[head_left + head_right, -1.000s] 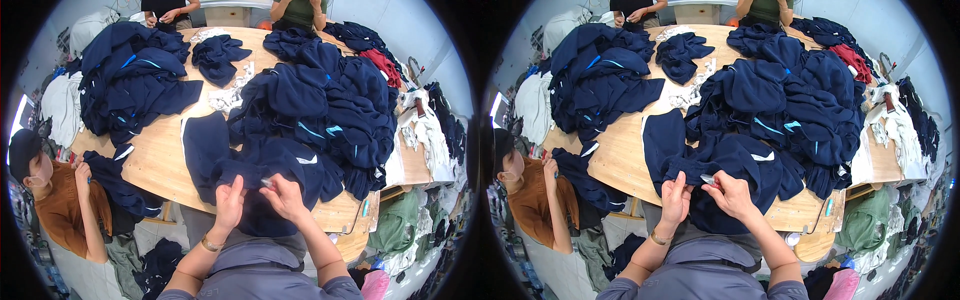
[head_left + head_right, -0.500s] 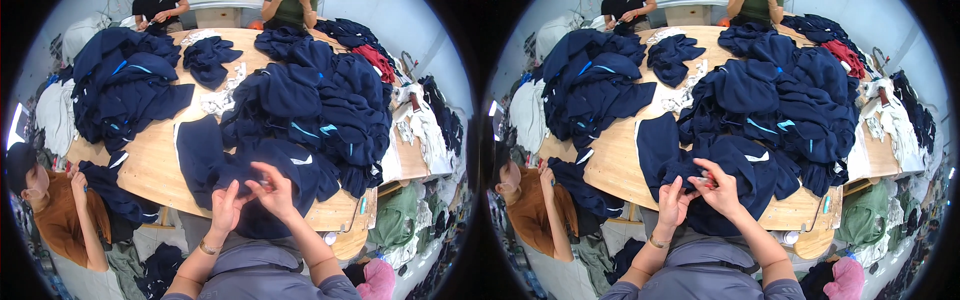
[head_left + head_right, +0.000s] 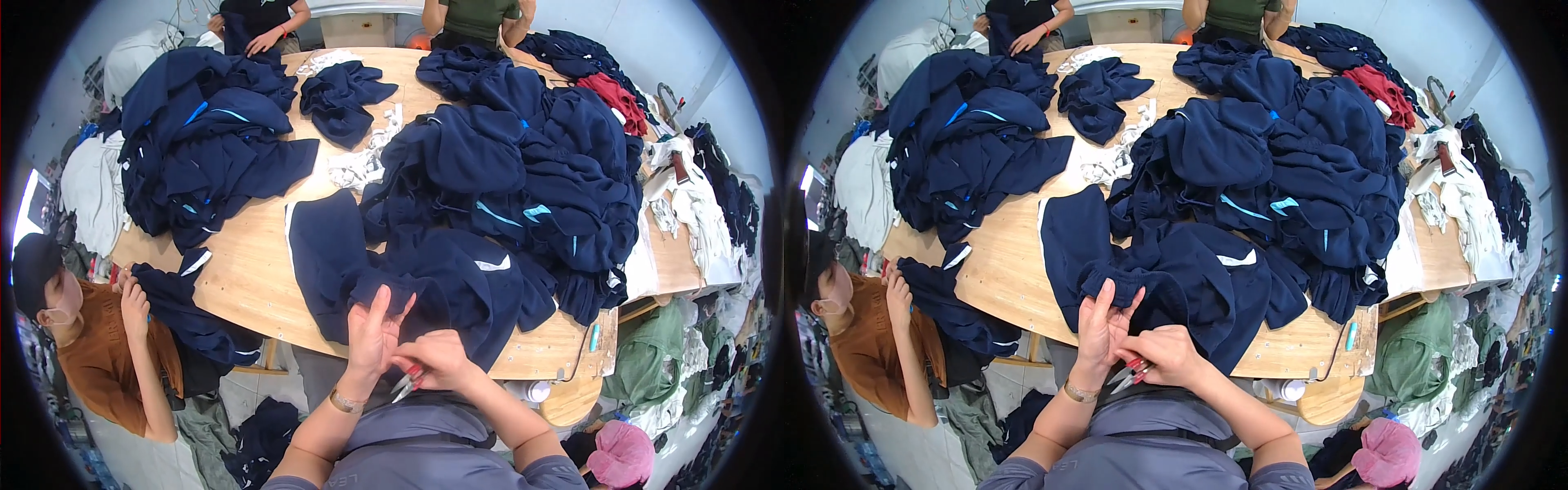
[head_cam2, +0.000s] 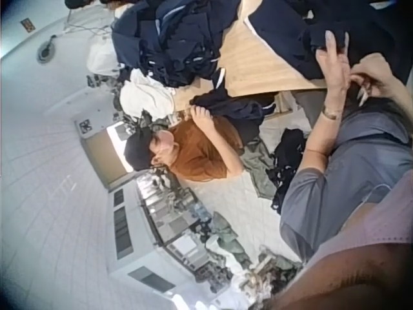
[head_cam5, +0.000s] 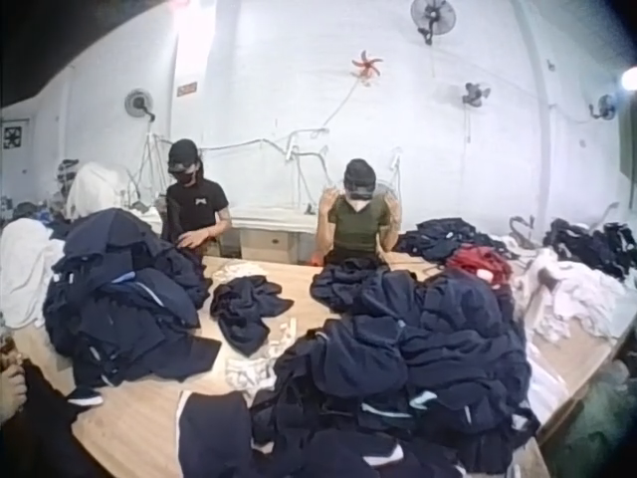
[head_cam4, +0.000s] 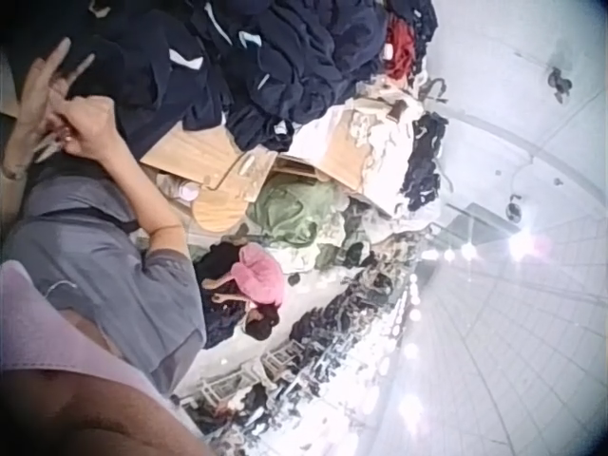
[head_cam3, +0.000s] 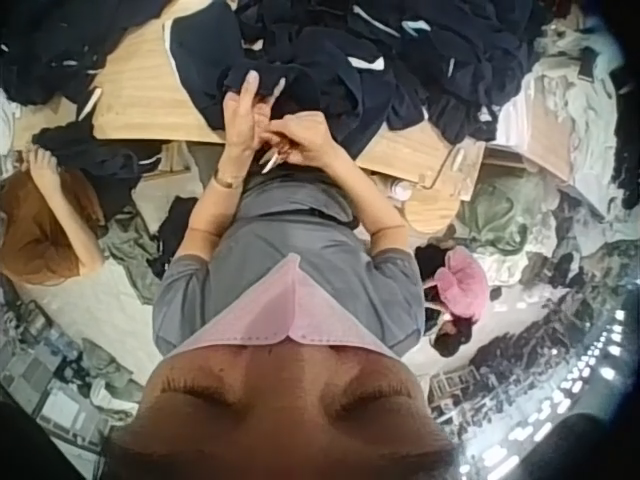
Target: Trimming loose threads and inspecting dark blue garments at a production table.
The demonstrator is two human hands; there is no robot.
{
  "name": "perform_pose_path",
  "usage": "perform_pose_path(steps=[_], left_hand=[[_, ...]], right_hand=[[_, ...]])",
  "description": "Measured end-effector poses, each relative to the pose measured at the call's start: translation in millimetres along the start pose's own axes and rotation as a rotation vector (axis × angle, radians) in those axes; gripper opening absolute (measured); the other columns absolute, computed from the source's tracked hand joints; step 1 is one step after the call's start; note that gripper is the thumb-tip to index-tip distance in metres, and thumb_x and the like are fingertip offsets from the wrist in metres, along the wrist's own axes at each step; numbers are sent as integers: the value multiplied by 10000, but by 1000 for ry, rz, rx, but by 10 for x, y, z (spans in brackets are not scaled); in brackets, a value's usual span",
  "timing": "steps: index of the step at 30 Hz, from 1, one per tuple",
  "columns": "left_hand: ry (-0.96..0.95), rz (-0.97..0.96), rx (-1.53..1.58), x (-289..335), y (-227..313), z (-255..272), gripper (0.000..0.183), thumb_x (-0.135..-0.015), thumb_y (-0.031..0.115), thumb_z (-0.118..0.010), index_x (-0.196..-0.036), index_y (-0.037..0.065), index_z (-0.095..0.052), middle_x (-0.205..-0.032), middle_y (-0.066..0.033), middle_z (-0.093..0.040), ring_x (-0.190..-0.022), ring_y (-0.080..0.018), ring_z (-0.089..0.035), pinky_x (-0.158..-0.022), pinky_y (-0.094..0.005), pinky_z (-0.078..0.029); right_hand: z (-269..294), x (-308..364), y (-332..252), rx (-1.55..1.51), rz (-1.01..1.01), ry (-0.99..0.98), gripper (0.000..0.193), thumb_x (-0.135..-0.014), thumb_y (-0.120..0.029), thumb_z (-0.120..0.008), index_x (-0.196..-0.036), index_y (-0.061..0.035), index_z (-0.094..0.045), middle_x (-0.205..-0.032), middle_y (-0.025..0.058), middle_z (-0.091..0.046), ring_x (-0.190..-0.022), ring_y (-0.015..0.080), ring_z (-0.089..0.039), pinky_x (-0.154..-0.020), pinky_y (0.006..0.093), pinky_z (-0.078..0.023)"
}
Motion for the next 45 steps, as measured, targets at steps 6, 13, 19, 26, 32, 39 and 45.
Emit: perform_pose_path(steps=[6, 13, 19, 26, 32, 39, 45], left_hand=[[-12, 11, -15, 14, -16, 16, 213, -925, 199, -505, -996, 7, -563, -983, -101, -624, -917, -160, -608, -865, -334, -507], [-48, 2, -24, 24, -24, 36, 226, -941, 206, -473, -990, 4, -562, -968, -99, -626, -901, -163, -612, -837, -302, -506], [-93, -44, -45, 54, -37, 12, 187, -951, 179, -449, -968, 23, -551, -934, -74, -620, -854, -140, -606, -783, -271, -502], [-78, -124, -137, 69, -60, 40, 170, -953, 155, -445, -965, 20, -548, -939, -60, -614, -850, -111, -588, -762, -244, -486], [17, -179, -215, 90, -79, -33, 106, -917, 110, -526, -839, 47, -558, -798, 18, -576, -646, -25, -476, -544, -182, -358], [-37, -216, -396, 100, -92, 104, 132, -910, 118, -543, -793, 59, -529, -739, 50, -528, -571, -5, -393, -477, -173, -275], [15, -192, -242, 80, -88, -6, 92, -911, 112, -539, -847, 46, -547, -802, 30, -557, -639, -15, -449, -531, -167, -332]], right_hand=[[214, -37, 162, 24, -508, 265, 365, -694, -220, -757, -913, -23, -540, -690, 76, -548, -529, 185, -554, -489, 252, -433], [233, -80, 237, 408, -296, 115, 295, -757, -305, -689, -781, -51, -541, -653, 55, -498, -485, 216, -526, -427, 294, -396], [225, -124, 229, 458, -262, 113, 295, -754, -320, -686, -776, -63, -544, -636, 47, -476, -471, 200, -516, -422, 284, -392], [249, -117, 220, 454, -287, 65, 260, -728, -252, -710, -795, -54, -556, -650, 52, -521, -517, 215, -539, -456, 299, -398], [267, -155, 210, 484, -231, 94, 295, -759, -330, -683, -765, -68, -546, -621, 43, -463, -460, 193, -508, -418, 279, -387], [297, -102, 235, 451, -265, 72, 277, -748, -286, -695, -784, -55, -547, -636, 58, -509, -492, 224, -529, -446, 301, -398], [296, -54, 257, 330, -365, 118, 290, -767, -299, -682, -803, -49, -542, -671, 63, -543, -501, 231, -544, -449, 300, -408]])
Point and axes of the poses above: each hand's wrist, its own x-axis away from the middle knuckle, its own z-axis out of the back of the hand, y = z × x, the point moved 1 cm from there along -x, towards the middle knuckle
